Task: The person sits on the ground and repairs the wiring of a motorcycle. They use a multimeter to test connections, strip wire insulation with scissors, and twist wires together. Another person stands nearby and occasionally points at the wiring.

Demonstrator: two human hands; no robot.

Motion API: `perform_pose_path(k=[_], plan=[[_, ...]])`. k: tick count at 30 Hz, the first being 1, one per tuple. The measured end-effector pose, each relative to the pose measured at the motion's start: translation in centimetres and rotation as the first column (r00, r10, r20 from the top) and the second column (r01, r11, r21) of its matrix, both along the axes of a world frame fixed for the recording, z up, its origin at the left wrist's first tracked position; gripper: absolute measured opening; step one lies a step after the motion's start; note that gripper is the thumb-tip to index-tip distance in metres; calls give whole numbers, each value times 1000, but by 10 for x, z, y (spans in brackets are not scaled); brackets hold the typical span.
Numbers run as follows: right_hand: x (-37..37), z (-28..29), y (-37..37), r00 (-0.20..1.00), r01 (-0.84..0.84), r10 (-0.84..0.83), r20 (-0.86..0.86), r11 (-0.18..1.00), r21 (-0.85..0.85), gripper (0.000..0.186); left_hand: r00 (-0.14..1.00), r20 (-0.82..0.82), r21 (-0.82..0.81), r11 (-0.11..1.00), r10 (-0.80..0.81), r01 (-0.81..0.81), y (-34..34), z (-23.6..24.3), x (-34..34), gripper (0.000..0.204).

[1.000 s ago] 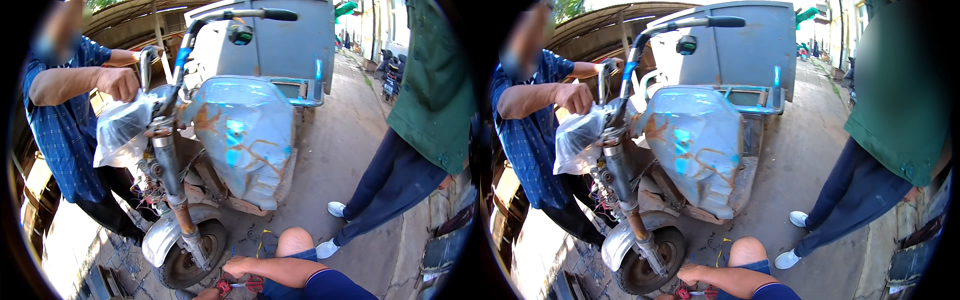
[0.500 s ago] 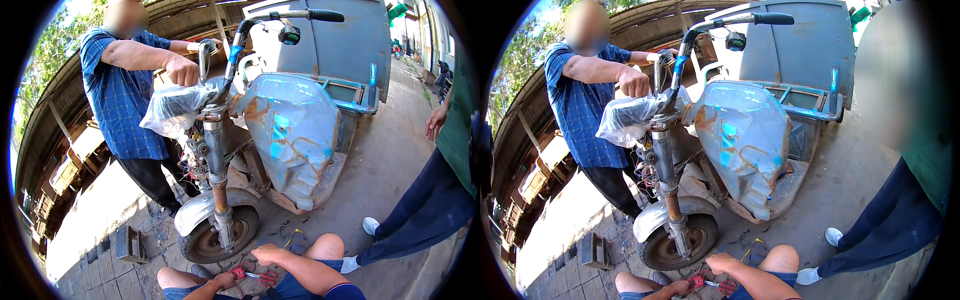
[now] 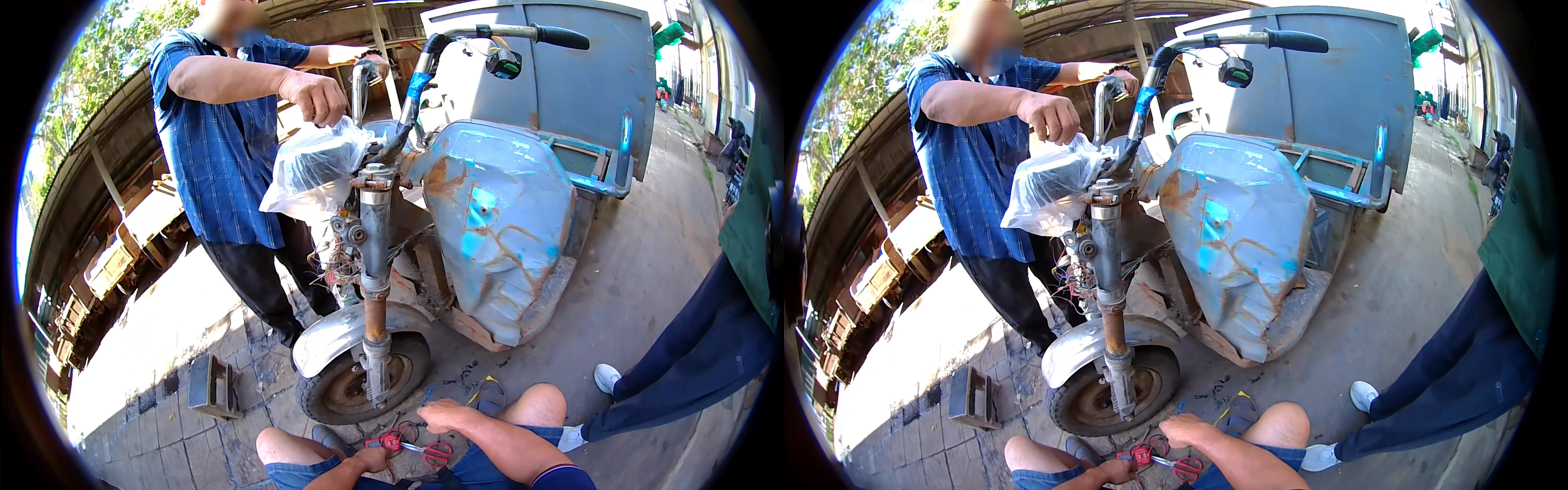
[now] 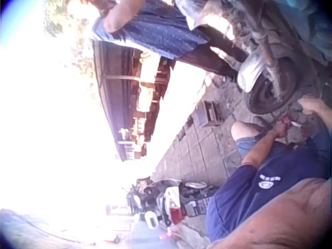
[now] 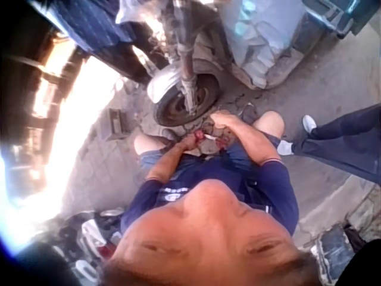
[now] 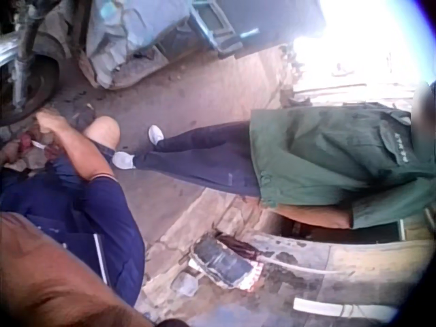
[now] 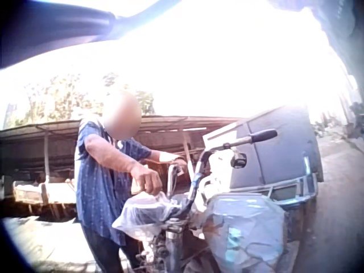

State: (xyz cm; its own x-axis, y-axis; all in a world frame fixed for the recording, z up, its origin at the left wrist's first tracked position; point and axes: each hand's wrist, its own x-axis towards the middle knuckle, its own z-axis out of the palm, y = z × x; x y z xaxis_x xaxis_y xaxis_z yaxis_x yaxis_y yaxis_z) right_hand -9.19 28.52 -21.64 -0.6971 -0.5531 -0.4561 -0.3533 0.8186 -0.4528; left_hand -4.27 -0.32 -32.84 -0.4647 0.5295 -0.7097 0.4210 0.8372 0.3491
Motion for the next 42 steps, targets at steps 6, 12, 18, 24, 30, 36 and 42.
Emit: perform_pose_path(k=[6, 12, 18, 24, 30, 36, 42], plan=[[1, -8, -2, 1000, 0, 0, -9, 1000, 11, 34, 1000, -17, -18, 1000, 21, -21, 1, 12, 1, 36], [4, 6, -4, 999, 14, -16, 29, 998, 59, 32, 992, -23, 107, 987, 124, -121, -1, 15, -1, 32], [2, -3, -10, 999, 5, -8, 48, 998, 55, 40, 926, 128, 465, 803, 355, -373, 3, 44, -19, 27], [1, -3, -12, 997, -5, -1, 72, 996, 85, 40, 776, 423, 685, 396, 467, -611, 24, 157, -47, 28], [2, -6, -9, 999, -5, 2, 43, 998, 70, 39, 753, 464, 820, 96, 467, -565, 21, 238, -77, 28], [1, 7, -17, 997, -15, 7, 79, 995, 95, 40, 656, 448, 883, -186, 608, -431, 3, 287, -104, 30], [-2, -1, -21, 997, -27, 20, 68, 994, 107, 38, 567, 366, 928, -245, 738, -281, -6, 296, -139, 36]])
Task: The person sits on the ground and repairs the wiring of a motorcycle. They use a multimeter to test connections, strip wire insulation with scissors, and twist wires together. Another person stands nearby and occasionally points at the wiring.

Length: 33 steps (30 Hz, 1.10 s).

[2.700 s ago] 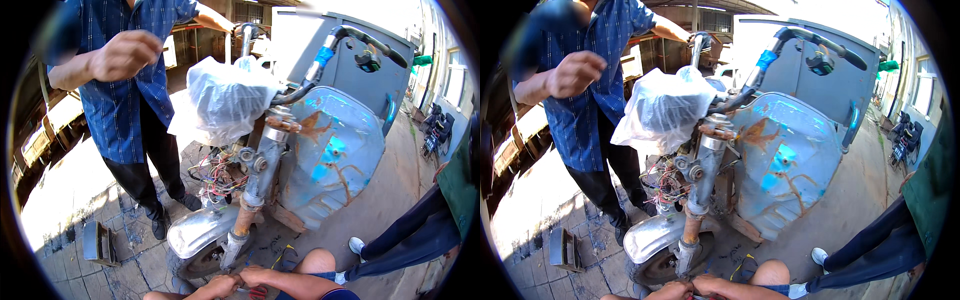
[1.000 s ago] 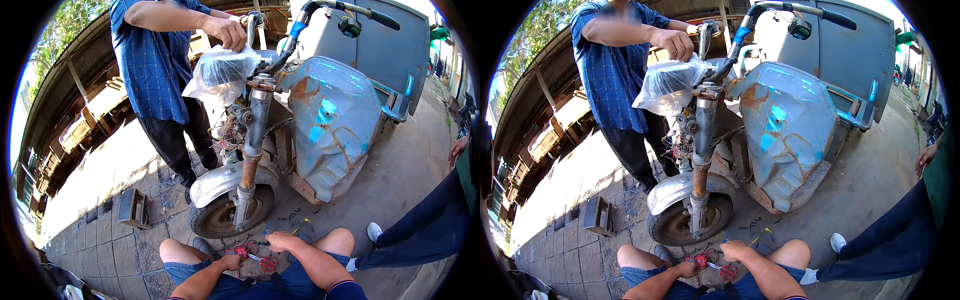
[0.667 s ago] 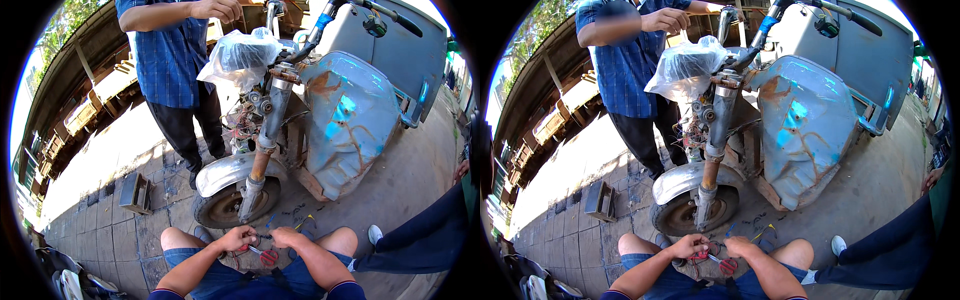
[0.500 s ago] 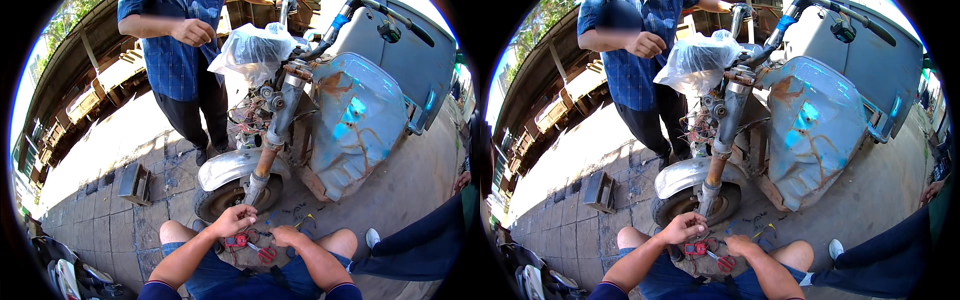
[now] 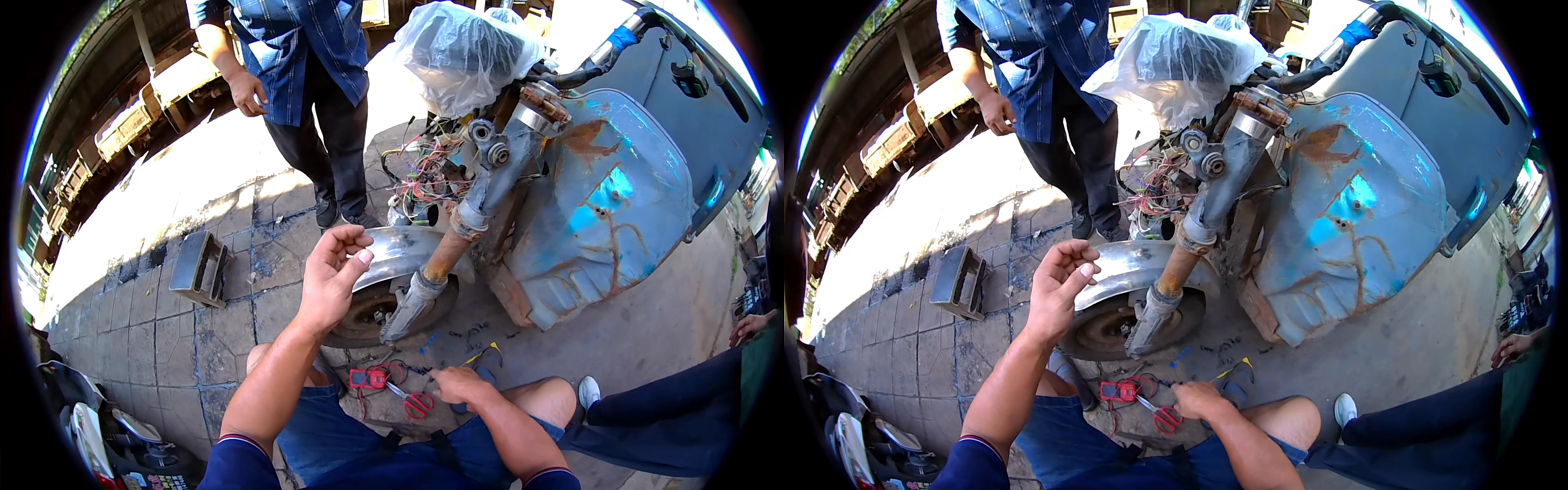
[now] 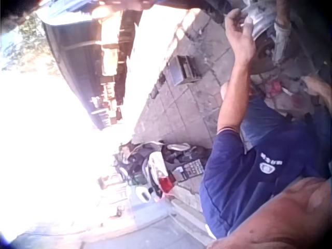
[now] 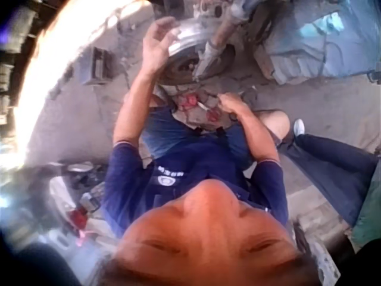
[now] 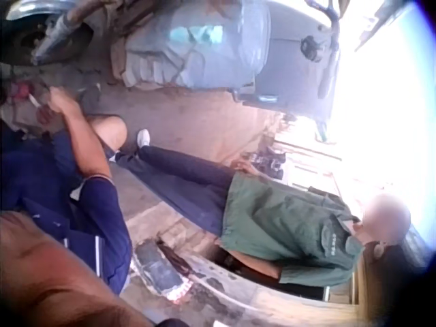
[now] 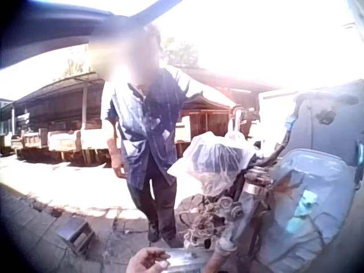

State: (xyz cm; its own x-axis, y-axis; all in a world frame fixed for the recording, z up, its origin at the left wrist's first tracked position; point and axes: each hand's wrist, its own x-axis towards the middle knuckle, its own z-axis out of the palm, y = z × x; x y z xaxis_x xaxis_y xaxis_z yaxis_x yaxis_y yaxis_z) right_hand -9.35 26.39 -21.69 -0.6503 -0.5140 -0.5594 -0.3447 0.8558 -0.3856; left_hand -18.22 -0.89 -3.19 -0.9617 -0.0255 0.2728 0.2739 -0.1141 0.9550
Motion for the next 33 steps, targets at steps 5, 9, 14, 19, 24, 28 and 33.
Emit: perform_pose_path(k=[5, 9, 14, 19, 24, 28, 33], plan=[[-6, 4, -17, 998, -50, 49, 43, 999, 18, 32, 998, -47, -25, 998, 52, -53, 2, 3, -26, 43], [-19, 1, -33, 996, -91, 92, 15, 995, -44, 28, 984, -174, -168, 984, 22, -52, 2, 2, -55, 61], [-37, -7, -55, 988, -117, 121, 96, 992, -46, 36, 956, -284, -290, 957, -69, -17, 7, 0, -72, 73], [-41, -31, -73, 978, -171, 176, 112, 984, -56, 36, 966, -250, -196, 981, -62, 12, 9, -13, -77, 50], [-43, -31, -84, 977, -183, 192, 91, 978, -105, 34, 947, -268, -168, 976, -178, 136, 7, -10, -69, 23], [-44, -22, -92, 978, -190, 199, 56, 972, -135, 33, 928, -276, -170, 963, -250, 209, 5, -9, -66, 19], [-40, -23, -90, 975, -216, 221, 37, 971, -104, 32, 898, -294, -193, 940, -328, 281, 6, -7, -61, 21]])
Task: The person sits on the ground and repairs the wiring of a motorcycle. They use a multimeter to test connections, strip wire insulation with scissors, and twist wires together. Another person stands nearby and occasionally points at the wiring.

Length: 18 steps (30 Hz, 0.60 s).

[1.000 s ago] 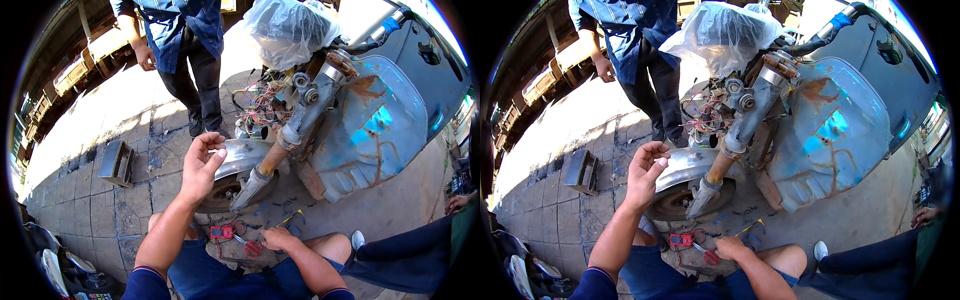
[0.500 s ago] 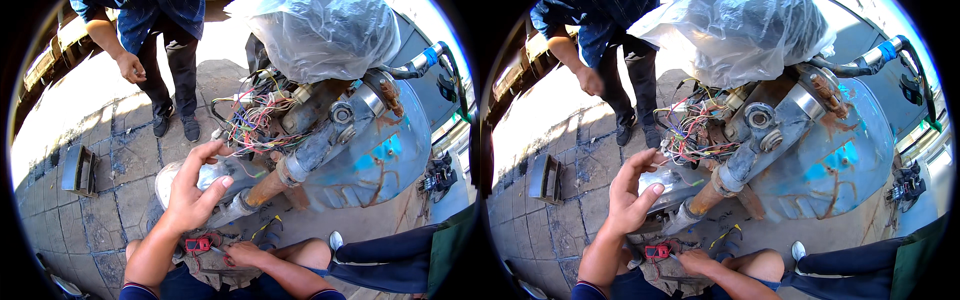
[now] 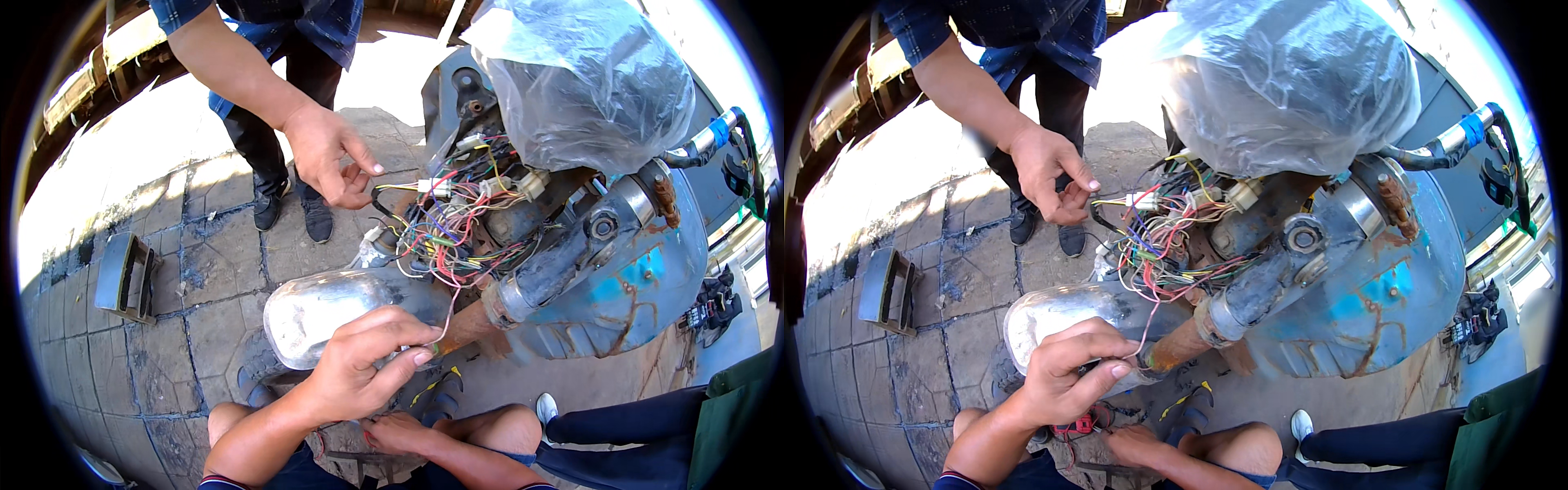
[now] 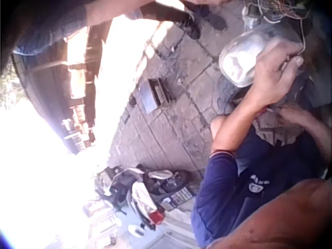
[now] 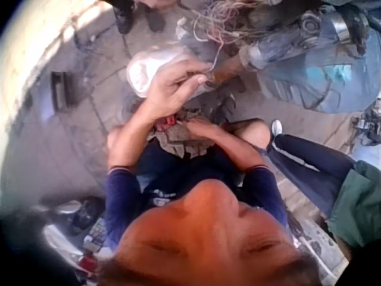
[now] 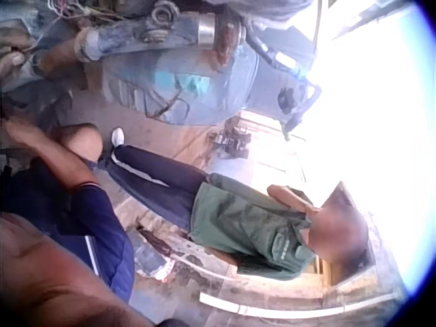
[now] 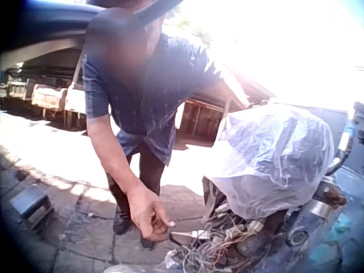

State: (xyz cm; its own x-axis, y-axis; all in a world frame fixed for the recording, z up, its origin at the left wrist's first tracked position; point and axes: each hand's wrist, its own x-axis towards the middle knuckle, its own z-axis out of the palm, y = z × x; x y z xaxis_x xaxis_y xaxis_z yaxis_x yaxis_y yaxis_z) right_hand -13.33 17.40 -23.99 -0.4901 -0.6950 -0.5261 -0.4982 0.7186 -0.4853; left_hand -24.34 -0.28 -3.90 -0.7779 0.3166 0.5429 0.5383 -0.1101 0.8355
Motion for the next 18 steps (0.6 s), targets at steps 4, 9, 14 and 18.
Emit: perform_pose_path(k=[4, 9, 14, 18], plan=[[3, -5, 1, 1000, 9, -9, 13, 1000, -16, 31, 999, 38, 13, 1000, 9, -9, 1, 1, 0, 21], [8, -17, 7, 998, 38, -38, 44, 999, -2, 29, 991, 122, 27, 998, 49, -53, 0, 4, -2, 23], [7, -16, 9, 997, 45, -45, 68, 999, -4, 27, 879, -245, 4, 907, 410, -422, 8, 3, -7, 35], [13, -31, 13, 996, 74, -80, -31, 984, -164, 24, 799, -537, -101, 919, 272, -381, 14, 15, 1, 35]])
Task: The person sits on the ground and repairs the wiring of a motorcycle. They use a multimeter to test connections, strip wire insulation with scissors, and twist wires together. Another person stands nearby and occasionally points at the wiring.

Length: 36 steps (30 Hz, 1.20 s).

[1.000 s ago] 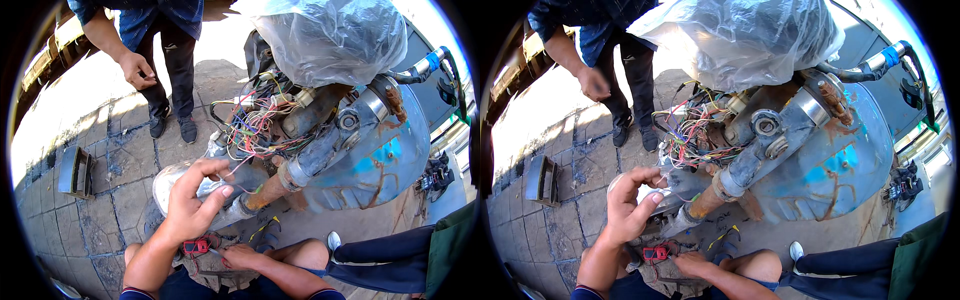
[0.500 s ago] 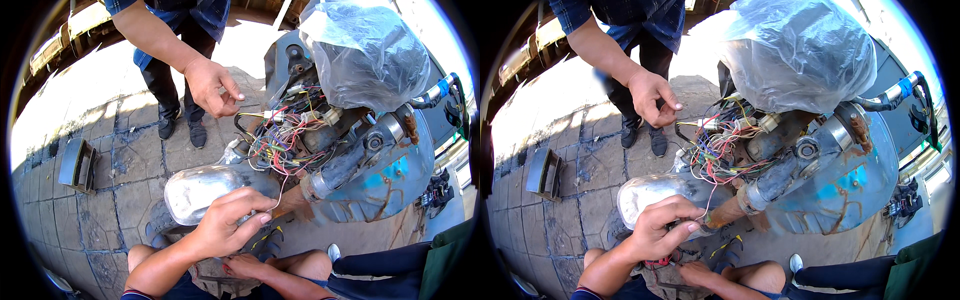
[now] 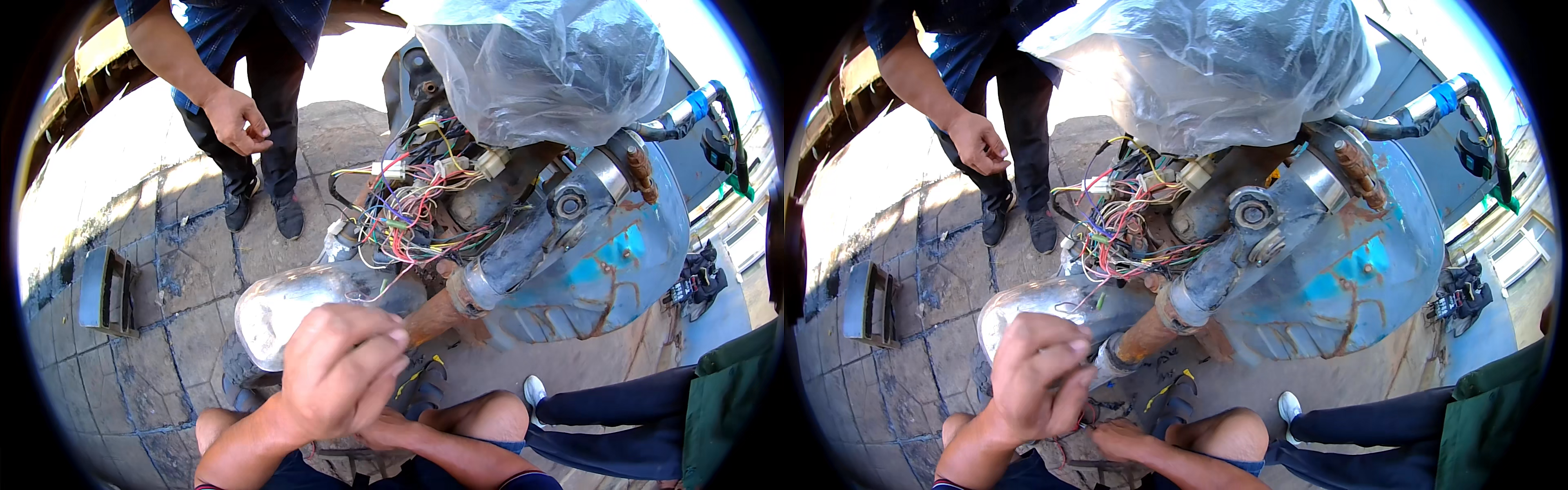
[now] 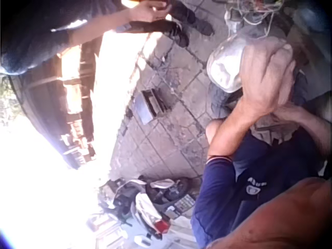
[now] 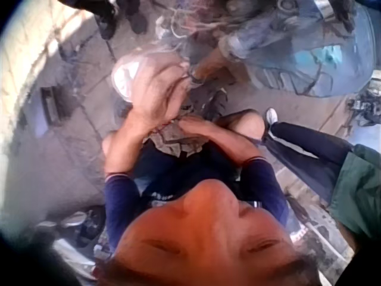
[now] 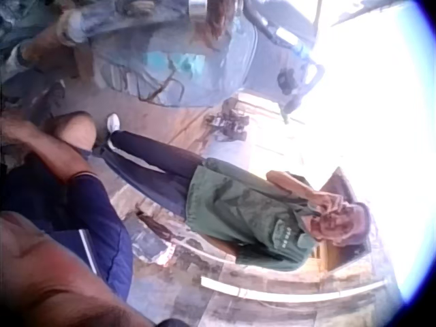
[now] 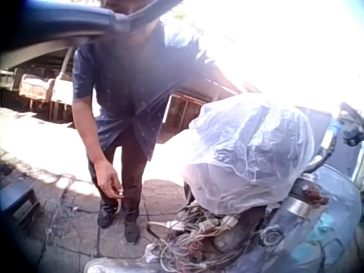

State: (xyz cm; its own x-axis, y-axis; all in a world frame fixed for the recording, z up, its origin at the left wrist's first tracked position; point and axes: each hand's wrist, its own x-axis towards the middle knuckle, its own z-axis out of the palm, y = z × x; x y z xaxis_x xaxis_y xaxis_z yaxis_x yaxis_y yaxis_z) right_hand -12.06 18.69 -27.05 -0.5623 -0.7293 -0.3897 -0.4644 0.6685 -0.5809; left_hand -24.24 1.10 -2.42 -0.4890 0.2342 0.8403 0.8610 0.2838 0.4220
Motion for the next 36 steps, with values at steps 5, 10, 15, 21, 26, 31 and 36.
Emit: perform_pose_path(k=[5, 10, 15, 21, 26, 31, 36], plan=[[-1, -16, -10, 995, 23, -27, -97, 999, -49, 28, 972, 234, -217, 975, 9, 43, 26, 6, -8, 35], [-9, -7, -8, 996, 8, -9, -92, 1000, -16, 31, 944, 317, -221, 975, 91, -20, 38, 1, -18, 53], [-11, 3, -7, 997, 1, 0, -80, 1000, 14, 33, 940, 326, -122, 991, 95, -58, 44, 1, -25, 54], [-33, 49, -15, 983, -95, 58, 176, 973, 209, 43, 963, 244, -54, 993, 116, -106, 54, 4, -43, 40], [-32, 46, -12, 990, -80, 62, 130, 987, 139, 36, 966, 130, -44, 975, 222, -218, 64, 6, -60, 33], [-30, 44, -9, 994, -71, 64, 88, 994, 81, 36, 932, 330, -4, 988, 149, -157, 75, 12, -59, 28], [-32, 49, -9, 996, -75, 71, 50, 994, 80, 38, 856, 510, -18, 996, 85, -89, 77, 28, -54, 28]])
